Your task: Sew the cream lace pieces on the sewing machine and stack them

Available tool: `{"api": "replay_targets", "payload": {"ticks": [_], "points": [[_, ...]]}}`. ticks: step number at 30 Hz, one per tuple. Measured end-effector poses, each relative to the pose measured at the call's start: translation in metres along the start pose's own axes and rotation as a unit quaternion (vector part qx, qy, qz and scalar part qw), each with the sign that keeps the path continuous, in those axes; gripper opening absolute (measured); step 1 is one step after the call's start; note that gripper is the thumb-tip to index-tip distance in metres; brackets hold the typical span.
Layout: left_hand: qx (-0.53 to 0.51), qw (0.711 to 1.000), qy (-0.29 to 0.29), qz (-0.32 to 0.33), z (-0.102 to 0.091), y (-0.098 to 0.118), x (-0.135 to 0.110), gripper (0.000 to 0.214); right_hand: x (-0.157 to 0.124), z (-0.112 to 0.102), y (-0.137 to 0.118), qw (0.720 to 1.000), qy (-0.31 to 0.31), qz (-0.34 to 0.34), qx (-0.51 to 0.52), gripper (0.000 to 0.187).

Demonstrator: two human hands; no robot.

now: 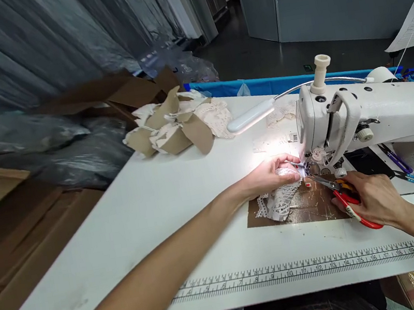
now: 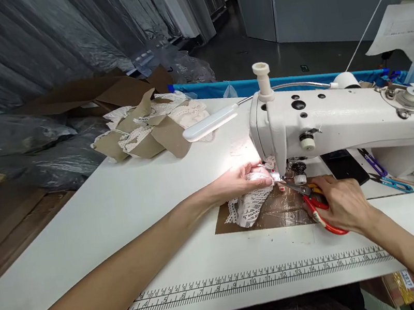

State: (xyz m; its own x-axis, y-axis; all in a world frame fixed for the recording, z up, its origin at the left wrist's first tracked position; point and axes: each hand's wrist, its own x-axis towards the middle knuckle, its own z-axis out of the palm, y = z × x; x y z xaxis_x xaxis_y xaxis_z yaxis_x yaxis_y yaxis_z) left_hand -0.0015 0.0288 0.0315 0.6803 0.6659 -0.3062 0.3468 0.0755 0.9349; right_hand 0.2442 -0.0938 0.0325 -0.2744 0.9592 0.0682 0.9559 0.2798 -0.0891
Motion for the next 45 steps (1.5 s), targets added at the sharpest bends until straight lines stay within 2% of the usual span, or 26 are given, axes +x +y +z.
{"api": "replay_targets", "payload": {"ticks": [6,11,16,23,28,32,37,45], "points": [[-0.036,0.999,-0.013,0.004,0.000,0.000,0.000,0.051,0.022,-0.009,-0.016,0.995,-0.088,0.025,-0.050,0.044],[-0.088,0.996,-0.031,-0.006,-0.001,0.002,0.000,0.050,0.033,-0.015,-0.021,0.990,-0.134,0.046,-0.023,0.046],[-0.076,0.997,-0.016,-0.004,-0.002,0.004,-0.002,0.044,0.036,-0.017,-0.023,0.989,-0.135,0.052,0.015,0.042],[-0.066,0.998,0.001,-0.011,0.000,0.006,-0.004,0.048,0.035,-0.015,-0.020,0.991,-0.125,0.036,0.043,0.043],[-0.055,0.998,0.010,-0.023,0.000,0.008,-0.004,0.050,0.035,-0.018,-0.021,0.986,-0.143,0.028,0.076,0.036],[-0.045,0.999,0.016,-0.025,0.001,0.007,-0.003,0.050,0.034,-0.021,-0.024,0.990,-0.139,0.017,0.023,0.033],[-0.083,0.997,-0.003,-0.005,0.002,0.002,0.001,0.050,0.036,-0.021,-0.028,0.988,-0.136,0.003,-0.067,0.044],[-0.093,0.995,-0.018,0.017,0.000,-0.005,0.002,0.053,0.045,-0.022,-0.034,0.989,-0.141,-0.003,-0.054,0.037]]}}
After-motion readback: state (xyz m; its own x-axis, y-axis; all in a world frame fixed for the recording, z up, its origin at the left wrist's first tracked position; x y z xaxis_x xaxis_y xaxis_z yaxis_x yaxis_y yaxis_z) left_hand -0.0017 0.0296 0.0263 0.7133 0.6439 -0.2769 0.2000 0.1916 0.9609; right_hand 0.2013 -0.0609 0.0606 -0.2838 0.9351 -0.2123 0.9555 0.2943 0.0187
